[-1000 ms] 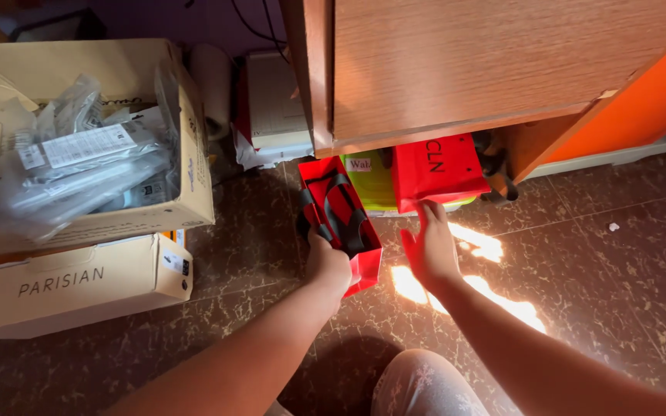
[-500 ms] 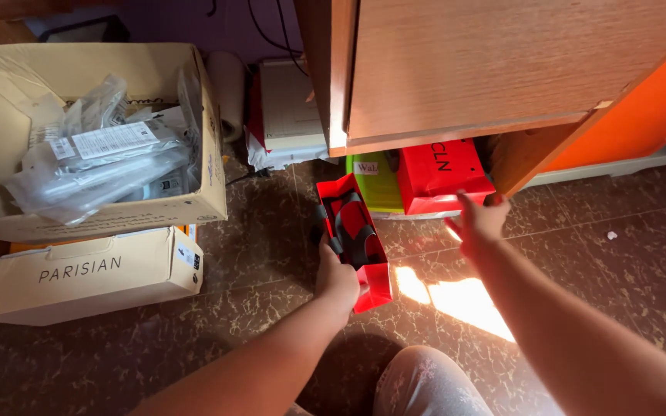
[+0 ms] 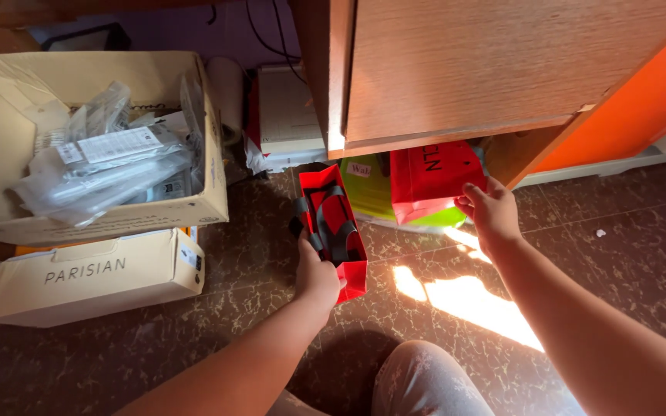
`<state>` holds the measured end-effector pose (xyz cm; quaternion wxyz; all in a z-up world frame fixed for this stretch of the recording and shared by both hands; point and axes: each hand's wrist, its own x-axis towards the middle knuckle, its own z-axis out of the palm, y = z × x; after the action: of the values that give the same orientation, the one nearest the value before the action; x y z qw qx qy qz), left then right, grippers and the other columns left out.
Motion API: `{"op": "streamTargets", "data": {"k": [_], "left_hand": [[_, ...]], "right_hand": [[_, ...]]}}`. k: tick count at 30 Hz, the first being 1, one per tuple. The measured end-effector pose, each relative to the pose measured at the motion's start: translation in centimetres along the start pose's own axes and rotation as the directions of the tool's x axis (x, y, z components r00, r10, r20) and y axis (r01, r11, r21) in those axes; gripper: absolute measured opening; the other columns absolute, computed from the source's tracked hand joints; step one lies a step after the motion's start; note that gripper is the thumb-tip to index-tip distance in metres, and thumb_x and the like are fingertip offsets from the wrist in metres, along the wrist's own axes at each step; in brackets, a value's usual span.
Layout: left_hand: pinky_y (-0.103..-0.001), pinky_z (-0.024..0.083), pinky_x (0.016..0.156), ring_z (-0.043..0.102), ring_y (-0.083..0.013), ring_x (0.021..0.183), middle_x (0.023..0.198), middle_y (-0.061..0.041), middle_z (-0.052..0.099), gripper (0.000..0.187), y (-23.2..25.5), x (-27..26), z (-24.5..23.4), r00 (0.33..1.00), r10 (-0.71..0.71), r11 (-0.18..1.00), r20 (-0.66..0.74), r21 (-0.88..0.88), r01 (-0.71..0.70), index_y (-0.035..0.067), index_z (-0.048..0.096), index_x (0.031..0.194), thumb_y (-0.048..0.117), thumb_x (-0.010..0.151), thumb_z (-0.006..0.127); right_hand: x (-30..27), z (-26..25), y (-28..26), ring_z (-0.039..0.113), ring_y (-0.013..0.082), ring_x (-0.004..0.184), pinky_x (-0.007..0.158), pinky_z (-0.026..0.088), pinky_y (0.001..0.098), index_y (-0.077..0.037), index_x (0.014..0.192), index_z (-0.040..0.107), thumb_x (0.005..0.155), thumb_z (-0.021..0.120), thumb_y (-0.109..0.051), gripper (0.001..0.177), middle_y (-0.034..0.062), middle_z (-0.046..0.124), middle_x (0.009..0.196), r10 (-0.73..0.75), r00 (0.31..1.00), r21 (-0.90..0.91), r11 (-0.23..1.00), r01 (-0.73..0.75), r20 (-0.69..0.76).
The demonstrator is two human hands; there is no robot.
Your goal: The recorder tidies a bedroom by folding clothes, picking up a tube from the floor, and organizing boxes under a desk.
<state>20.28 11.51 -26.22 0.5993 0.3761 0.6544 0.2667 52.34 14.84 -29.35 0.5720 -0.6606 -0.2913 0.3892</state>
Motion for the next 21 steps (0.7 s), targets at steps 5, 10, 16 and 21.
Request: {"op": "streamTargets", "data": {"k": [5, 10, 16, 21], "left_hand": [[-0.039, 0.062, 0.093, 0.059, -0.0272, 0.129, 0.160, -0.007, 0.036, 0.085, -0.2, -1.6, -1.7, 0.999, 0.045, 0.999, 0.025, -0.003, -0.045, 0.040, 0.010, 0.161, -0.008, 0.094, 0.028], [-0.038, 0.063, 0.093, 0.063, -0.0293, 0.127, 0.161, -0.007, 0.037, 0.083, -0.9, -2.5, -2.9, 1.000, 0.002, 0.999, 0.016, 0.037, -0.002, 0.041, 0.010, 0.162, -0.005, 0.096, 0.030], [-0.040, 0.066, 0.087, 0.066, -0.0295, 0.119, 0.158, -0.007, 0.042, 0.080, -2.8, -2.3, -4.1, 0.999, 0.022, 0.999, -0.027, 0.045, -0.021, 0.042, 0.013, 0.160, -0.002, 0.097, 0.034], [-0.042, 0.061, 0.083, 0.070, -0.0323, 0.110, 0.144, -0.019, 0.058, 0.088, -8.3, 2.4, -5.8, 0.971, 0.213, 0.916, -0.109, 0.369, -0.160, 0.042, 0.016, 0.165, -0.002, 0.094, 0.045]], "right_hand": [[-7.4, 1.1, -3.8, 0.068, 0.0168, 0.096, 0.095, 0.058, 0.0329, 0.001, 0.129, 0.062, 0.100, 0.057, -0.010, 0.032, 0.0125, 0.068, 0.110, -0.140, 0.990, -0.051, 0.989, 0.142, 0.033], [-13.3, 1.3, -4.2, 0.053, 0.0226, 0.079, 0.071, 0.060, 0.0456, -0.007, 0.132, 0.063, 0.095, 0.062, -0.007, 0.036, 0.0087, 0.054, 0.107, -0.203, 0.975, -0.197, 0.963, 0.182, -0.091], [-22.1, 6.6, -4.5, 0.061, 0.0331, 0.093, 0.081, 0.053, 0.0443, -0.003, 0.092, 0.062, 0.077, 0.075, -0.004, 0.020, 0.0135, 0.058, 0.103, -0.666, 0.685, -0.565, 0.457, 0.687, 0.294], [-25.2, 9.8, -3.4, 0.062, 0.0337, 0.094, 0.080, 0.053, 0.0424, -0.007, 0.091, 0.066, 0.077, 0.077, -0.006, 0.018, 0.0112, 0.059, 0.100, -0.646, 0.554, -0.409, 0.379, 0.830, 0.526]]}}
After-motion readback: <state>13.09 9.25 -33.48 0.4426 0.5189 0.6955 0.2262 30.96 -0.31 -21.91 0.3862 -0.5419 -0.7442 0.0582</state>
